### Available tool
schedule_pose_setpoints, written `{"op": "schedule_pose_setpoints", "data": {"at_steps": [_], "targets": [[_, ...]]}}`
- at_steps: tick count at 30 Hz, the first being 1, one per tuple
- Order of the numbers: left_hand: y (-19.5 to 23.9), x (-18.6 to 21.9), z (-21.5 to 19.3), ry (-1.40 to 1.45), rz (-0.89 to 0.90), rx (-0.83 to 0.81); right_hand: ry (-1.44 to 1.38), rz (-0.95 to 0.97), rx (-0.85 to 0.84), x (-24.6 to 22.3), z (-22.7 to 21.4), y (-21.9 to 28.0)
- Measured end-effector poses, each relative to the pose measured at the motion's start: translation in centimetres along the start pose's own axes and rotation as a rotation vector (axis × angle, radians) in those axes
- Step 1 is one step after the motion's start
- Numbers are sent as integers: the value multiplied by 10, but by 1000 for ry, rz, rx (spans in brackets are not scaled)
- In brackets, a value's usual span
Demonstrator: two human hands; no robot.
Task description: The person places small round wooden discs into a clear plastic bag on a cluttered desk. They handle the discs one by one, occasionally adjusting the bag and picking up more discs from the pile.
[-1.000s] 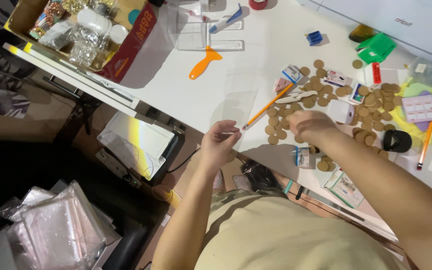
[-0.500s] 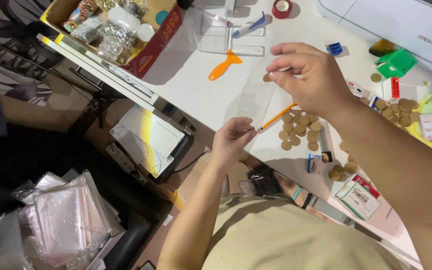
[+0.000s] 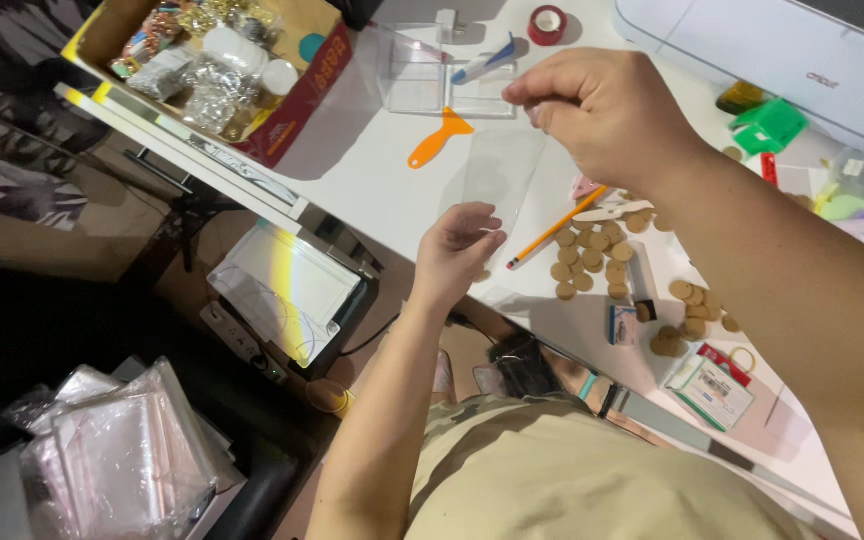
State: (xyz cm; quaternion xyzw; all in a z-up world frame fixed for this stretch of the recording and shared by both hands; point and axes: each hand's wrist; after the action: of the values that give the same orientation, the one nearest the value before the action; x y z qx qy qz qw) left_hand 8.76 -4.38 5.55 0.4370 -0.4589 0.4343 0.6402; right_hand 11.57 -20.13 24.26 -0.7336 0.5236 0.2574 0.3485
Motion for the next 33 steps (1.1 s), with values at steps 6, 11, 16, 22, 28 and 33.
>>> {"op": "schedule_pose_setpoints", "data": {"at_steps": [6,11,16,22,28,33], "targets": [[24,17,3,71,-310,27,-276,98,231,26,-17,18],[34,-40,-20,6,-164,52,75,317,58,118,-2,81],[47,-38,-20,135,-223,64,673,432,-326,212,16,129],[42,-58,-17,122,-190,35,702,591,-461,265,25,134],[47,-46,-9,58,-173,20,461,331,-59,141,6,83],[40,-55,-5,-31,-139,-10,39,-64,101,57,3,44]]}}
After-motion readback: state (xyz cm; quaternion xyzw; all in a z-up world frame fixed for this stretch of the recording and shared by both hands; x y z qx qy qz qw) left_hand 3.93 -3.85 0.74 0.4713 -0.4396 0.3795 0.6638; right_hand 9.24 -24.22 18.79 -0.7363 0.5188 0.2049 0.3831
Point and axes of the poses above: each hand's wrist, its own y-axis away from the middle knuckle, its own z-axis out of the palm, x = y × z, and after that the axes turned 4 degrees about -y, right-handed
